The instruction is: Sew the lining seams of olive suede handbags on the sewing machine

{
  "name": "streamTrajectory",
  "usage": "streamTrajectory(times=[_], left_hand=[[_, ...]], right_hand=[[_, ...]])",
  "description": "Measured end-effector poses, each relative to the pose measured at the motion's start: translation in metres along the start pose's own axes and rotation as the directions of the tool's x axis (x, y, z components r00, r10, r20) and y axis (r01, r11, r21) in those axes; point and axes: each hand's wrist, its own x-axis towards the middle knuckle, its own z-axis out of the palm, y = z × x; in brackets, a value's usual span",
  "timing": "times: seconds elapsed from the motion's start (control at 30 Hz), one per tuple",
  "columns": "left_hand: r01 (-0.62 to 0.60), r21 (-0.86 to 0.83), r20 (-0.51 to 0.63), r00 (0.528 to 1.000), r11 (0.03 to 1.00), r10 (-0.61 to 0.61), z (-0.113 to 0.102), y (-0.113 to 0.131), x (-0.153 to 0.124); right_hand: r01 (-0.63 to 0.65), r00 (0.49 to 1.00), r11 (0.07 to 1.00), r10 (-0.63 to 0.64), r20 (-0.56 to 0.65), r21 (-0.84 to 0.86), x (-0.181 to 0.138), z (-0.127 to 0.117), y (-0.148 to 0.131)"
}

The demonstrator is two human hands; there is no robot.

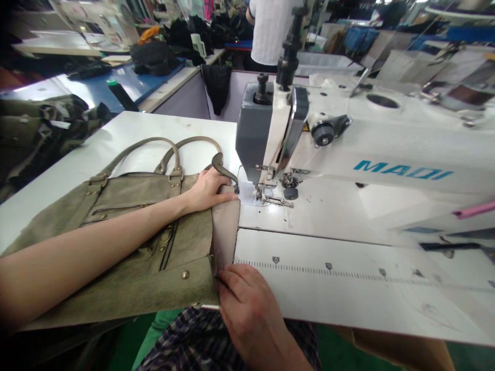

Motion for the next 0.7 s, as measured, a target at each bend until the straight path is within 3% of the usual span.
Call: streamTrajectory(times=[0.17, 0.37, 0.6, 0.7], left_hand=[[-0.009, 0.004, 0.008, 1.000, 1.000, 0.009, -0.001, 0.000, -0.001], [-0.048, -0.025, 0.025, 0.998, 0.999, 0.049, -0.005, -0.002, -0.004], [-0.056, -0.032, -0.043, 0.998, 0.998, 0.055, 0.002, 0.024, -0.017], [-0.057, -0.025, -0.059, 0.997, 0.998, 0.055, 0.006, 0.028, -0.004]], right_hand=[[0.100, 0.990, 0.995, -0.099, 0.101, -0.007, 0.002, -0.003, 0.005], [0.204, 0.974, 0.977, -0.208, 0.092, 0.054, 0.007, -0.002, 0.005], [0.297, 0.940, 0.951, -0.307, 0.151, 0.081, -0.006, -0.018, 0.015], [0.291, 0.935, 0.952, -0.303, 0.185, 0.091, -0.004, -0.032, 0.033]])
